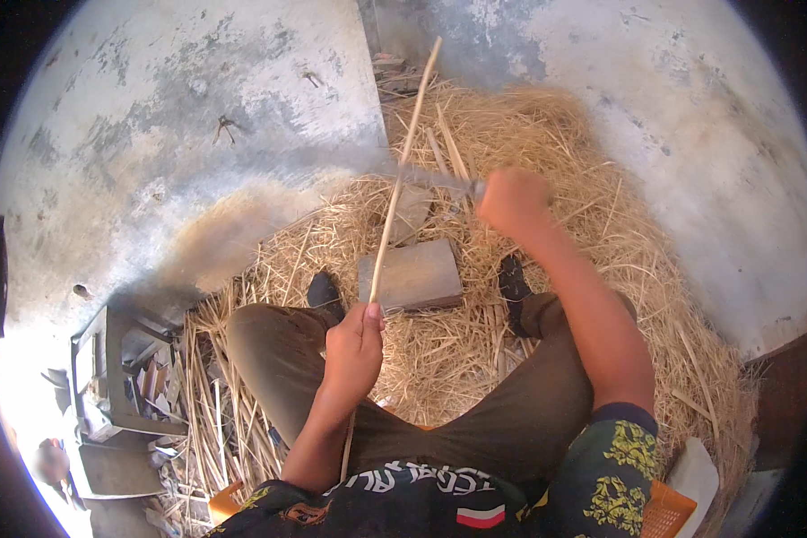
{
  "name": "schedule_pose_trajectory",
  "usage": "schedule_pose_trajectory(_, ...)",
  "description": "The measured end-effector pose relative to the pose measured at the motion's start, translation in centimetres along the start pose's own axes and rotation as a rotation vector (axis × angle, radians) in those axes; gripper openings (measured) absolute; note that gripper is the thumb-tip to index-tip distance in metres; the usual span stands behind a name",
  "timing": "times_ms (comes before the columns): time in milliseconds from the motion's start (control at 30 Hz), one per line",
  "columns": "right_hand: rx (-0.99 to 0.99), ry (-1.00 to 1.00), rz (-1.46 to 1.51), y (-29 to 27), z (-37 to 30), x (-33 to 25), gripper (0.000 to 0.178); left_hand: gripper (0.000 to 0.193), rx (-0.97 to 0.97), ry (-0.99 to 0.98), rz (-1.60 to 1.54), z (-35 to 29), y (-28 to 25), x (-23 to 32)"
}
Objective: The person sits on a straw-covered floor and uses a large knife to shave and smooth a long bamboo stick. They repeatedly draw the knife along the stick's length to remove the outer layer, occasionally rotating the stick to work on different sides.
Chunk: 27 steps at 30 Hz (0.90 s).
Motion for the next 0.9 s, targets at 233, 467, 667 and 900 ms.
schedule_pose_trajectory(233, 0.213, 0.336, 0.45, -3.7, 1.3, 11.0, 0.024, 0.031, -0.152, 0.095, -0.083, -1.4, 2.9, 0.8)
schedule_pose_trajectory(467, 0.002, 0.062, 0.339, -1.0, -2.7, 2.5, 0.03, 0.037, -0.174, -0.093, -0.307, 0.4, 1.6, -1.5)
schedule_pose_trajectory(667, -0.024, -0.316, 0.13, -0.3, -8.3, -5.1, 0.02, 0.033, -0.323, -0.299, -0.836, 0.7, 1.6, -1.7)
schedule_pose_trajectory(900, 0.137, -0.527, 0.26, 0.9, -8.6, -6.1, 0.018, 0.035, -0.488, -0.354, -1.242, 0.4, 0.9, -0.2)
Point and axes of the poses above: each hand's wrist, its own z-axis towards the middle knuckle, its own y-axis out of the palm, x = y × z, the point moved 4 cm from there along z, towards the middle knuckle, and after that the axes turned 10 degrees about -x, right-handed, at the moved point
